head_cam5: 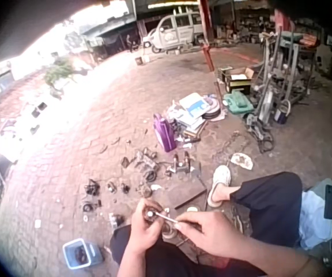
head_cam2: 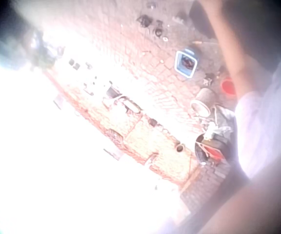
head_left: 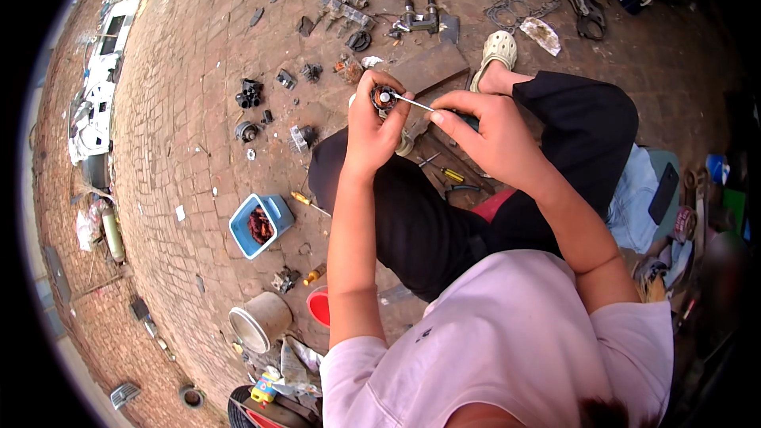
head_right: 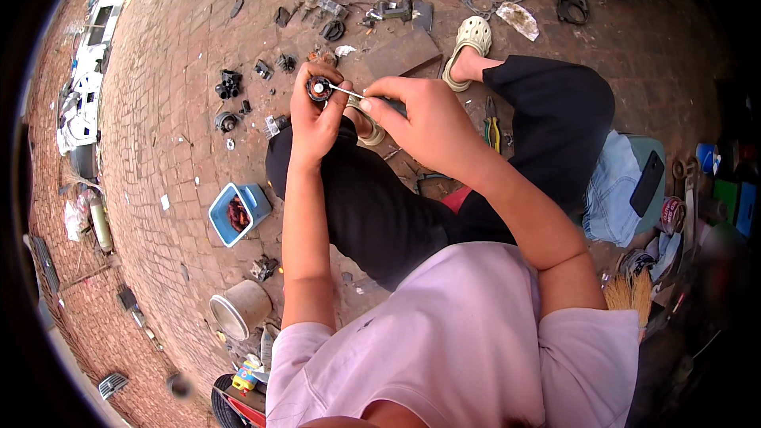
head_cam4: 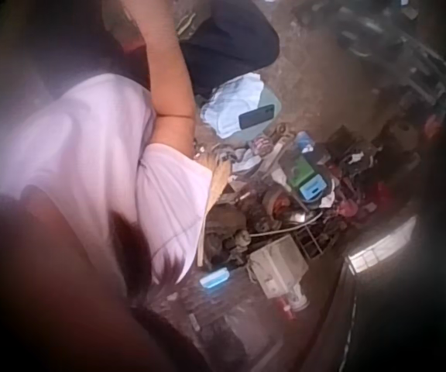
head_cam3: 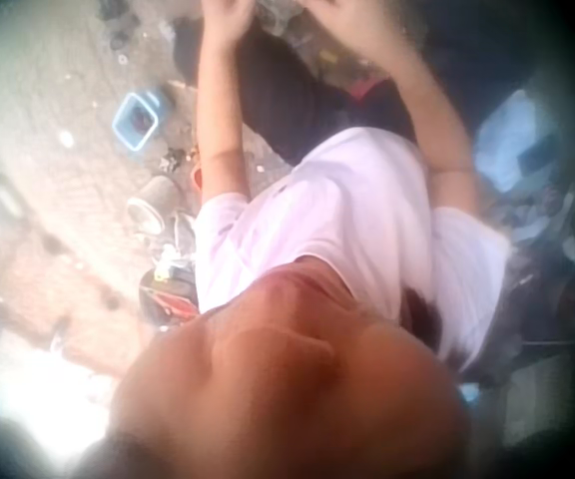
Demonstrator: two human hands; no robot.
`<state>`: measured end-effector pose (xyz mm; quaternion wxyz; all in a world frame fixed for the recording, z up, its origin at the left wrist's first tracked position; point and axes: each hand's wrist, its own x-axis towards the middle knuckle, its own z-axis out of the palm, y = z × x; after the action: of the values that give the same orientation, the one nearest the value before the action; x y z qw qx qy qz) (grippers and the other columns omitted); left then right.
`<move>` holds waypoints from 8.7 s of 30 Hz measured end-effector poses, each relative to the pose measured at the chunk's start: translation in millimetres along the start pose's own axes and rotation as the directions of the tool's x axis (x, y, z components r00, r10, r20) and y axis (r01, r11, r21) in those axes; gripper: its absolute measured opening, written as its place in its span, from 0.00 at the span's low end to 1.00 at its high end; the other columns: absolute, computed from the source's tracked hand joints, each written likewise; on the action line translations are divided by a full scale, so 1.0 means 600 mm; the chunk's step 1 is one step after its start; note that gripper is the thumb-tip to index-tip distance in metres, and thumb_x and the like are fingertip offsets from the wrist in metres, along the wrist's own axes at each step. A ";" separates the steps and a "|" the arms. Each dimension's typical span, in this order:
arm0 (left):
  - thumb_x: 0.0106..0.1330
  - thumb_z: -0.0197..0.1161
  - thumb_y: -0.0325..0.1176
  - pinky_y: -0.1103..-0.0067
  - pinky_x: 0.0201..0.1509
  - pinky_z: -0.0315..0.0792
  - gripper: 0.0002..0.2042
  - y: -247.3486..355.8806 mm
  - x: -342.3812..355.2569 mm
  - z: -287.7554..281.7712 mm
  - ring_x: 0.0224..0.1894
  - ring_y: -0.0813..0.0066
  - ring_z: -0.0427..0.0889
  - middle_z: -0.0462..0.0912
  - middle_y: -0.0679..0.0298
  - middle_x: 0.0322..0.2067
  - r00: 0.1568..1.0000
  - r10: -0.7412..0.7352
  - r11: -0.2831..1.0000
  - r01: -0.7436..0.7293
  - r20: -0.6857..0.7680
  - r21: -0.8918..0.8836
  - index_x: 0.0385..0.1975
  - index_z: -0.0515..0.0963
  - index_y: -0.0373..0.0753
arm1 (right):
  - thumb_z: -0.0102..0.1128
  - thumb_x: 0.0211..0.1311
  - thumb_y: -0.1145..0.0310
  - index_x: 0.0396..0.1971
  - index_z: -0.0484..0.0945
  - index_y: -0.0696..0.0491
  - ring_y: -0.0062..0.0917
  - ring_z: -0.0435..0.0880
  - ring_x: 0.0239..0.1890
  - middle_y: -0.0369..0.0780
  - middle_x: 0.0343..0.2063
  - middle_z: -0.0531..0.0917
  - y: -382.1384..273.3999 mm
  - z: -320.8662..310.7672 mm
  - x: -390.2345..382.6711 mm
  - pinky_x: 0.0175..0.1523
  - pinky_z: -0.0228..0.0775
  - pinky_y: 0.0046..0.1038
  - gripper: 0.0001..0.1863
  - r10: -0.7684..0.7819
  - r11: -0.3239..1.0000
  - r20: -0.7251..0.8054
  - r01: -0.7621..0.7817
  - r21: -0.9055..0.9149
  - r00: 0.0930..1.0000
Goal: The person sits on a low stool and disassembles a small cylindrical motor component using a screwdriver and pliers. They remove internal parts, place them on the ground, and continue manipulating the housing and internal pieces with both hands.
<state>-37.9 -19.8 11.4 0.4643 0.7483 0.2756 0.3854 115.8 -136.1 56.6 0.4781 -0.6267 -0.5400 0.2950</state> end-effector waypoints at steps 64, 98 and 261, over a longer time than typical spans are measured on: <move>0.52 0.61 0.18 0.79 0.38 0.71 0.12 -0.005 0.000 0.008 0.31 0.72 0.75 0.75 0.62 0.30 0.967 0.126 0.981 -0.089 -0.220 0.171 0.34 0.68 0.36 | 0.65 0.54 0.71 0.35 0.78 0.59 0.22 0.81 0.28 0.41 0.26 0.83 0.016 0.081 0.043 0.35 0.72 0.25 0.10 -0.016 0.915 -0.194 0.092 0.392 0.981; 0.62 0.66 0.28 0.83 0.36 0.67 0.11 -0.017 0.016 0.010 0.29 0.81 0.69 0.72 0.66 0.26 0.920 -0.157 0.948 0.242 -0.358 0.206 0.32 0.68 0.35 | 0.66 0.52 0.55 0.54 0.72 0.54 0.42 0.68 0.61 0.49 0.56 0.72 0.608 0.164 -0.116 0.64 0.61 0.42 0.30 0.838 0.326 -0.326 -0.880 -0.344 0.438; 0.42 0.60 0.15 0.68 0.41 0.67 0.25 -0.016 -0.009 0.008 0.35 0.56 0.71 0.68 0.57 0.27 0.931 -0.057 0.918 -0.093 0.360 0.385 0.45 0.78 0.41 | 0.63 0.44 0.73 0.29 0.79 0.63 0.33 0.74 0.51 0.46 0.47 0.77 0.085 -0.135 -0.024 0.59 0.63 0.32 0.11 -0.311 0.531 0.527 0.605 -0.594 0.791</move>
<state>-37.5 -22.3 -0.4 0.3429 0.8874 0.2498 0.1806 204.4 -170.4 37.6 0.1367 -0.5312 -0.8359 0.0206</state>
